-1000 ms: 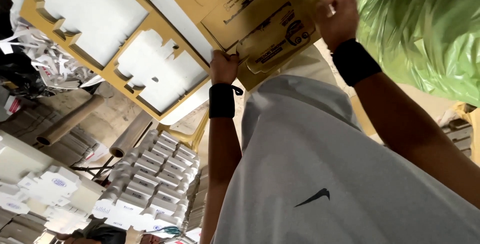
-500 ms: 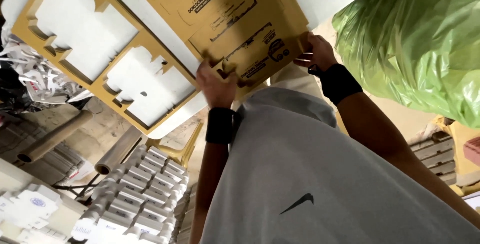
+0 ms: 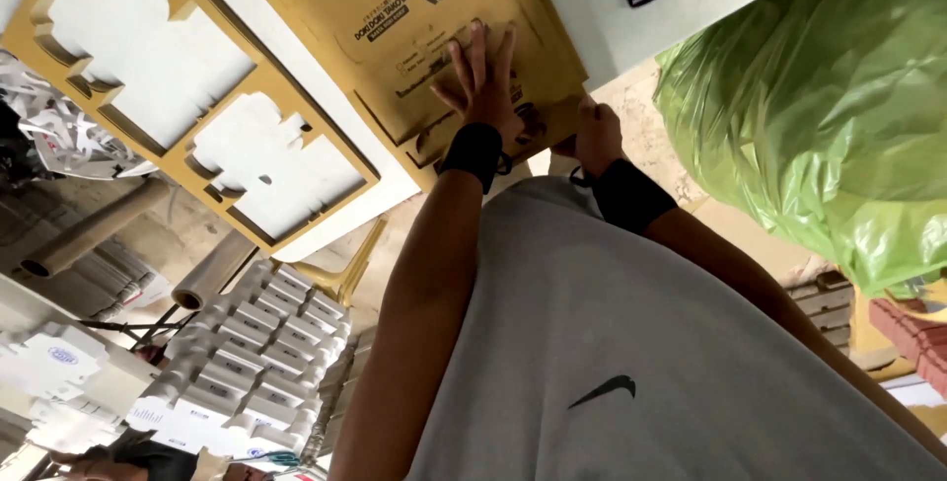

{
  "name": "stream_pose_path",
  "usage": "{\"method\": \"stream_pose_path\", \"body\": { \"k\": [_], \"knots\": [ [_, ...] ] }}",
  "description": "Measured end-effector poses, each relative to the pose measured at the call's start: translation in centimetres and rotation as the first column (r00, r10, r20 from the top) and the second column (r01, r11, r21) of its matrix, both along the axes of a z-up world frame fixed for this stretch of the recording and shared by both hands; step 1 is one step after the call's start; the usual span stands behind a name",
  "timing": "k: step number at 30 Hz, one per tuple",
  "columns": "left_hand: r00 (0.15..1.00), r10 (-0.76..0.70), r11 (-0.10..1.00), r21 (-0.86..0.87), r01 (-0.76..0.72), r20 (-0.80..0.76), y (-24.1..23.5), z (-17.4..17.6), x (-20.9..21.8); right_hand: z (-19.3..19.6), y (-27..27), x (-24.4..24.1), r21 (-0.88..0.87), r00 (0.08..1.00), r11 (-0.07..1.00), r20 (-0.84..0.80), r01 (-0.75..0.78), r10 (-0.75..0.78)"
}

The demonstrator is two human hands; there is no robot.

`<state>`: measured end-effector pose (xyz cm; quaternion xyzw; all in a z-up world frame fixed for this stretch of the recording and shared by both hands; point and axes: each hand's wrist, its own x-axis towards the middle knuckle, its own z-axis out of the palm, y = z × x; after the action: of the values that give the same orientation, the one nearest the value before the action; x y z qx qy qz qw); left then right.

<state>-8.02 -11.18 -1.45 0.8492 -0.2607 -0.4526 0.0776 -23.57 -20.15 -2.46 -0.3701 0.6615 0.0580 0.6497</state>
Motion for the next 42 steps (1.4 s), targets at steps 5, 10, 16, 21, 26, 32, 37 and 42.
{"method": "stream_pose_path", "body": {
  "k": [5, 10, 16, 21, 26, 32, 37, 42],
  "knots": [
    [0.995, 0.081, 0.997, 0.023, -0.080, -0.056, -0.8, 0.7, 0.5, 1.0, -0.9, 0.7, 0.092, 0.994, 0.995, -0.104, 0.022, -0.013],
    [0.990, -0.034, 0.994, 0.095, 0.047, -0.140, -1.4, 1.9, 1.6, -1.1, -0.8, -0.5, 0.283, 0.970, 0.928, -0.070, 0.242, -0.231],
    [0.990, -0.026, 0.993, 0.112, 0.042, -0.136, -1.2, 0.3, 1.4, -1.3, 0.0, 1.4, 0.124, 0.984, 0.976, -0.047, 0.177, -0.173],
    [0.993, 0.013, 1.000, -0.011, -0.012, 0.119, 0.0, -3.3, -0.8, -3.2, 0.0, 0.1, 0.030, 0.980, 0.986, -0.118, 0.167, -0.162],
    [0.989, -0.032, 0.999, 0.041, 0.027, 0.144, -0.2, -3.1, -0.7, 0.5, -2.2, 0.2, 0.115, 0.996, 0.993, -0.091, 0.019, -0.009],
    [0.978, -0.094, 0.991, 0.113, 0.074, 0.185, 0.2, -3.0, -1.5, 3.9, -6.0, 3.5, 0.306, 0.875, 0.838, -0.035, -0.451, 0.483],
    [0.966, -0.144, 0.983, 0.142, 0.115, 0.216, -0.1, -2.9, -1.5, 6.1, -4.0, 7.7, 0.128, 0.798, 0.819, -0.185, -0.559, 0.574],
    [0.969, -0.138, 0.985, 0.131, 0.113, 0.204, 0.3, -2.8, -1.7, 8.3, -4.2, 7.6, 0.109, 0.789, 0.806, -0.165, -0.582, 0.592]
  ]
}}
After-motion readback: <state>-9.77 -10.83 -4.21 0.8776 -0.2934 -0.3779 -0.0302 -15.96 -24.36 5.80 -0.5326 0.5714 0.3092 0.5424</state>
